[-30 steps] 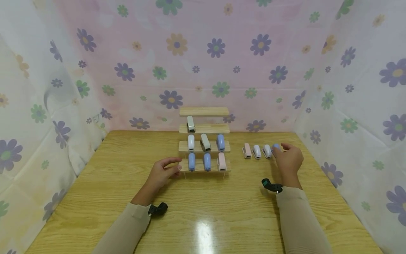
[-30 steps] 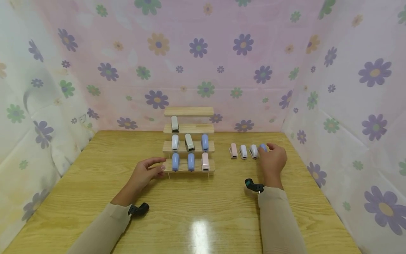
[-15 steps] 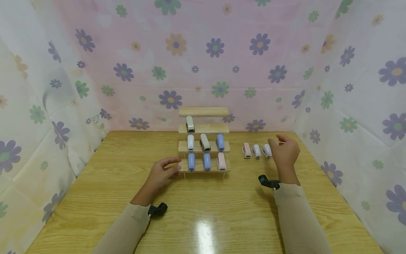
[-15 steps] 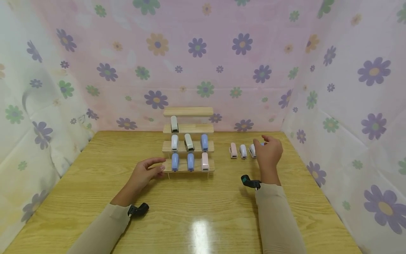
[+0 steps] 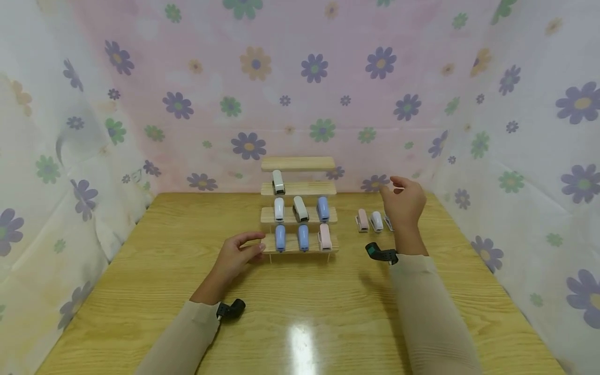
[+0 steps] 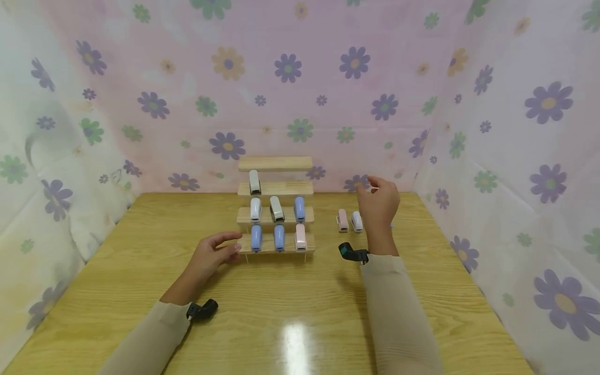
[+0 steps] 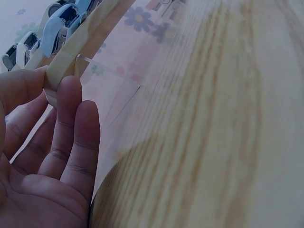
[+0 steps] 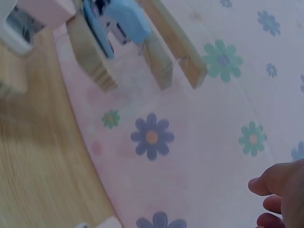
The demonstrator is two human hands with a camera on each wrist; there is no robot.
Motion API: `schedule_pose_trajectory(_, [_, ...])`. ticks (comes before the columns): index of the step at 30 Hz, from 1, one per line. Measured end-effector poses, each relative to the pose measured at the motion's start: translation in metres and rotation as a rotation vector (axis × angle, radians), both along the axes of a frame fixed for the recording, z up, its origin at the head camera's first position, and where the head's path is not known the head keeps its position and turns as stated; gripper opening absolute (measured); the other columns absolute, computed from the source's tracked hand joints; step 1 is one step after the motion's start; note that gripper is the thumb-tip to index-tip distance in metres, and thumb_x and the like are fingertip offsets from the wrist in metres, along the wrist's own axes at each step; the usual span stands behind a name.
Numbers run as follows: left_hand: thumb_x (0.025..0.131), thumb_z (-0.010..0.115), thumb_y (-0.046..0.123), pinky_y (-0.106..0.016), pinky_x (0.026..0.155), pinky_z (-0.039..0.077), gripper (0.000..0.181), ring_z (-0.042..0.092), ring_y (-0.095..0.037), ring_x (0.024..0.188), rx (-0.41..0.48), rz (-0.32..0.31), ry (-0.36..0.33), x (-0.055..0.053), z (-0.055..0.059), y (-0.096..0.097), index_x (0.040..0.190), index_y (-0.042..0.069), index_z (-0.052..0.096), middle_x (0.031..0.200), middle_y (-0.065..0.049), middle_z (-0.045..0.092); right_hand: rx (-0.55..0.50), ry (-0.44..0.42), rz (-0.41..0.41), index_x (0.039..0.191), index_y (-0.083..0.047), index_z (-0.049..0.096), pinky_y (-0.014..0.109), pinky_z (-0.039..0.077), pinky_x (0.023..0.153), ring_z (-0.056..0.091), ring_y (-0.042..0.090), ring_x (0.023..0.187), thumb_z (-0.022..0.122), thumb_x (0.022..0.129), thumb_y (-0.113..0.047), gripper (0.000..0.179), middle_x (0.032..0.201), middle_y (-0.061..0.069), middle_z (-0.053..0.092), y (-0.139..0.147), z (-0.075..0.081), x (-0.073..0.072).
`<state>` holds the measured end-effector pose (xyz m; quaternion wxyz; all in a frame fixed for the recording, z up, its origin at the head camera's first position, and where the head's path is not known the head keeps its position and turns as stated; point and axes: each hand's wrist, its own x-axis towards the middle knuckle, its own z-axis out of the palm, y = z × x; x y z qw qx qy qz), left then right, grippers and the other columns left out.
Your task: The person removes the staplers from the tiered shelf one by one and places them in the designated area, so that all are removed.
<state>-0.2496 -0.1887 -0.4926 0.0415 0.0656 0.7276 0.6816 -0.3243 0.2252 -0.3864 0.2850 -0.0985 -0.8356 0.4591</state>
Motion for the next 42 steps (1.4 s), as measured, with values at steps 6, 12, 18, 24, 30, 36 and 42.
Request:
schedule_pose_trajectory(6, [0.098,0.074,0.015,-0.04,0.084,0.064,0.037,0.076,-0.028,0.093,-0.006,-0.004,0.002,0.0,0.001,0.0,0.133,0.004,0.068,0.139,-0.017,0.062,-0.002,0.012,0.041,0.128,-0.01,0.074,0.045,0.056,0.088,0.063,0.031,0.114,0.075,0.094,-0.028,0.039,0.133,0.011,0.066,-0.021,0.008,-0.004])
schedule_pose_trajectory(12, [0.098,0.074,0.016,-0.041,0.085,0.064,0.037,0.076,-0.028,0.093,-0.005,-0.011,0.012,0.0,0.0,0.0,0.132,0.004,0.068,0.14,-0.017,0.062,-0.016,0.006,0.084,0.131,-0.011,0.072,0.045,0.055,0.088,0.061,0.03,0.116,0.075,0.094,-0.032,0.043,0.132,0.01,0.066,-0.041,0.015,-0.002])
schedule_pose_trajectory(18, [0.098,0.073,0.014,-0.041,0.085,0.064,0.037,0.076,-0.028,0.092,0.006,-0.012,0.014,0.001,0.001,0.0,0.132,0.003,0.067,0.139,-0.018,0.062,0.01,0.059,0.114,0.133,-0.01,0.07,0.048,0.057,0.089,0.064,0.033,0.112,0.077,0.093,-0.031,0.046,0.124,0.011,0.07,-0.057,0.018,-0.004])
schedule_pose_trajectory(24, [0.098,0.073,0.013,-0.04,0.084,0.064,0.036,0.076,-0.028,0.092,0.012,-0.008,0.014,0.002,0.002,0.001,0.133,0.003,0.067,0.139,-0.017,0.062,0.059,0.069,0.141,0.133,-0.008,0.069,0.049,0.058,0.088,0.065,0.035,0.112,0.077,0.093,-0.032,0.047,0.123,0.011,0.07,-0.072,0.018,-0.005])
schedule_pose_trajectory(30, [0.098,0.073,0.013,-0.039,0.084,0.064,0.037,0.076,-0.027,0.092,0.01,-0.007,0.011,0.002,0.002,0.001,0.133,0.003,0.067,0.138,-0.018,0.062,0.073,0.084,0.176,0.133,-0.009,0.07,0.047,0.058,0.084,0.066,0.034,0.11,0.076,0.094,-0.032,0.046,0.121,0.011,0.07,-0.085,0.022,-0.006])
schedule_pose_trajectory(36, [0.098,0.073,0.013,-0.04,0.085,0.064,0.036,0.076,-0.031,0.093,0.01,-0.004,0.008,0.001,0.001,0.0,0.133,0.002,0.067,0.136,-0.019,0.063,0.08,0.117,0.201,0.129,-0.007,0.072,0.046,0.059,0.079,0.067,0.032,0.104,0.078,0.093,-0.033,0.044,0.117,0.011,0.071,-0.098,0.024,-0.006])
schedule_pose_trajectory(42, [0.098,0.072,0.011,-0.039,0.083,0.065,0.036,0.077,-0.025,0.089,0.018,-0.004,0.0,0.002,0.003,0.001,0.133,0.003,0.067,0.131,-0.021,0.064,0.066,0.124,0.235,0.127,-0.006,0.072,0.046,0.058,0.083,0.067,0.032,0.105,0.078,0.092,-0.03,0.043,0.116,0.01,0.072,-0.114,0.028,-0.003])
